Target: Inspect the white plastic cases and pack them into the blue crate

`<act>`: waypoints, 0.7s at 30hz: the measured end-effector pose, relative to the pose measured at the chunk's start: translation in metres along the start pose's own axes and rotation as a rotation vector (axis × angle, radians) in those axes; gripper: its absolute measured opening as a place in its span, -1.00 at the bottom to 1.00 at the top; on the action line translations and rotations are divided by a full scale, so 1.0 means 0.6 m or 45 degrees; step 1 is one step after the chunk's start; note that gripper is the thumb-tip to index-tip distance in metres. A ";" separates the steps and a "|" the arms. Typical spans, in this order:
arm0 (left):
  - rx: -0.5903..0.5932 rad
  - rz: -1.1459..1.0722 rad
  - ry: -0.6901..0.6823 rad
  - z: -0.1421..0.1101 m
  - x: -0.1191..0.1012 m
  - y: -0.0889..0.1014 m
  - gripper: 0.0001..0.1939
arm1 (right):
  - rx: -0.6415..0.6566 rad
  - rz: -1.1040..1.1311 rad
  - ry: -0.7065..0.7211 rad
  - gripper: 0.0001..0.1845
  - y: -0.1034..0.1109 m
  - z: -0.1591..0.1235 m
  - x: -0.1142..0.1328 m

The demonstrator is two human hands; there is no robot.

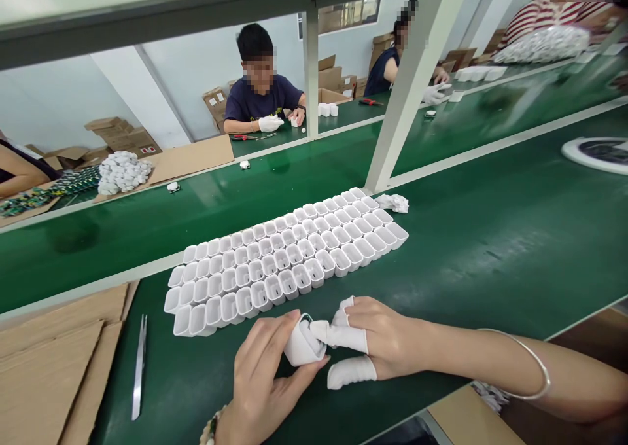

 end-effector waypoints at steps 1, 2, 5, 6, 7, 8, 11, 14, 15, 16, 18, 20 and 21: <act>-0.001 -0.005 -0.010 0.000 -0.001 0.000 -0.51 | 0.005 0.014 -0.001 -0.43 -0.002 -0.001 -0.001; 0.000 -0.009 -0.020 0.000 -0.001 0.000 -0.51 | 0.006 0.023 -0.001 -0.43 -0.005 -0.002 -0.002; 0.024 -0.026 -0.024 -0.001 0.001 -0.004 -0.51 | -0.004 0.019 0.005 -0.46 -0.009 -0.005 -0.003; 0.037 -0.036 -0.020 -0.002 0.002 -0.007 -0.52 | -0.012 0.006 0.012 -0.47 -0.010 -0.005 -0.003; 0.048 -0.049 -0.017 -0.003 0.004 -0.009 -0.52 | -0.022 -0.010 0.021 -0.49 -0.010 -0.005 -0.003; 0.051 -0.064 -0.014 -0.004 0.006 -0.012 -0.53 | -0.035 -0.025 0.031 -0.51 -0.010 -0.006 -0.002; 0.004 -0.085 -0.003 -0.006 0.013 -0.016 -0.53 | -0.098 -0.040 0.041 -0.55 -0.010 -0.006 -0.002; -0.052 -0.047 -0.021 -0.005 0.016 -0.015 -0.52 | -0.204 0.028 0.017 -0.57 -0.009 -0.009 -0.001; -0.059 -0.029 -0.028 -0.004 0.017 -0.015 -0.52 | -0.217 0.048 0.002 -0.58 -0.010 -0.011 -0.001; -0.065 -0.012 -0.034 -0.003 0.018 -0.014 -0.53 | -0.212 0.055 -0.015 -0.60 -0.012 -0.012 -0.001; -0.075 0.021 -0.053 -0.001 0.019 -0.011 -0.55 | -0.167 0.039 -0.045 -0.64 -0.017 -0.014 -0.002; -0.072 0.057 -0.090 0.001 0.018 -0.010 -0.55 | -0.115 0.036 -0.076 -0.66 -0.022 -0.015 -0.004; -0.067 0.072 -0.106 0.001 0.017 -0.010 -0.55 | -0.095 0.058 -0.093 -0.67 -0.023 -0.016 -0.005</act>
Point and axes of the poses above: each hand's wrist, its own z-axis towards the middle knuckle, its own y-axis out of the back of the hand, x = y × z, the point moved 4 cm from there along z, towards the middle knuckle, and after that the axes turned 12 degrees about z, right-handed, at the moved point
